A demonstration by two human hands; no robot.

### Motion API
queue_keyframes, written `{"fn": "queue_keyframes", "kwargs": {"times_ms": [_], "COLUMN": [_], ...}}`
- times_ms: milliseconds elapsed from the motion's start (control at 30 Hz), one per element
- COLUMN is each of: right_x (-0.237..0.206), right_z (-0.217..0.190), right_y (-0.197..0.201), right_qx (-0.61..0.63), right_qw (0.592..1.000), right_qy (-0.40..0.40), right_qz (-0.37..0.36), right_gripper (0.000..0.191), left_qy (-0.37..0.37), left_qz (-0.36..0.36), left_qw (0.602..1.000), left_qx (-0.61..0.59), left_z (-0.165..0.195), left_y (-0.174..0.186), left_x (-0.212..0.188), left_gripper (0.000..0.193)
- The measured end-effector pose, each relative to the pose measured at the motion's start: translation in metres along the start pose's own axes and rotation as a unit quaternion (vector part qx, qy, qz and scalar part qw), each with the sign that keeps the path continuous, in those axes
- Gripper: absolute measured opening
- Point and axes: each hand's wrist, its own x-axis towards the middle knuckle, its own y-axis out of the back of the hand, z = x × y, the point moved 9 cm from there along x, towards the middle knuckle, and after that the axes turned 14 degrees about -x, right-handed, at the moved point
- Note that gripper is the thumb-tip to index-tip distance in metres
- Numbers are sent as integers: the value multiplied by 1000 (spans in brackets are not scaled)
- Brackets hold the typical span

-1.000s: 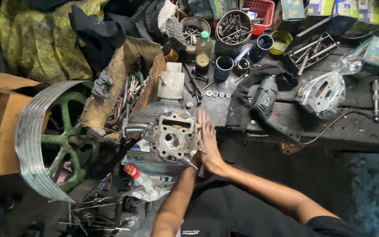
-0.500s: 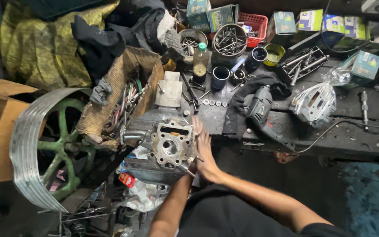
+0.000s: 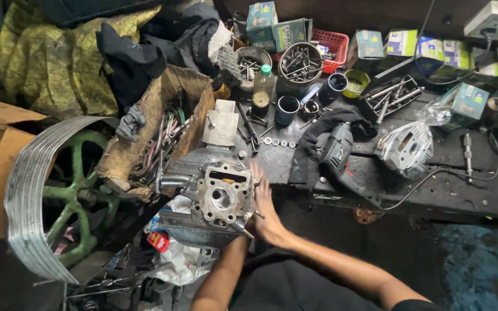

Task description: The person cleans a metal engine part clamped in a vise using a dark cloth and a power drill with a brush attachment. They wipe the surface by hand, then use the drill to scrub the part, and finally wipe it again with the cloth.

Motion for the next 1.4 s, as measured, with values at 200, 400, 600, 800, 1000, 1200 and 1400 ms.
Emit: {"fn": "queue_keyframes", "kwargs": {"times_ms": [200, 400, 600, 800, 1000, 1200, 1400], "right_x": [68, 2, 62, 45, 16, 73, 8], "right_z": [31, -10, 23, -11, -3, 12, -13], "right_y": [38, 9, 26, 39, 12, 42, 11], "right_qx": [-132, 13, -87, -83, -7, -70, 16], "right_qw": [983, 999, 994, 992, 999, 986, 998], "right_qy": [-6, 10, -27, 25, -39, 66, -41], "right_qz": [128, 28, 59, 86, -7, 135, 54], "right_gripper": [80, 67, 72, 77, 75, 76, 66], "left_qy": [-73, 6, -38, -32, 12, -58, 28], "left_qz": [112, 11, 67, 64, 21, 114, 15], "left_qw": [985, 1000, 996, 997, 999, 990, 999], "left_qx": [108, 2, 37, 29, -30, 56, -45], "left_z": [-26, 0, -19, -16, -7, -28, 0], "left_y": [57, -2, 36, 27, 4, 59, 3], "left_x": [-51, 8, -33, -17, 2, -46, 5], "left_gripper": [64, 64, 65, 65, 66, 66, 67]}}
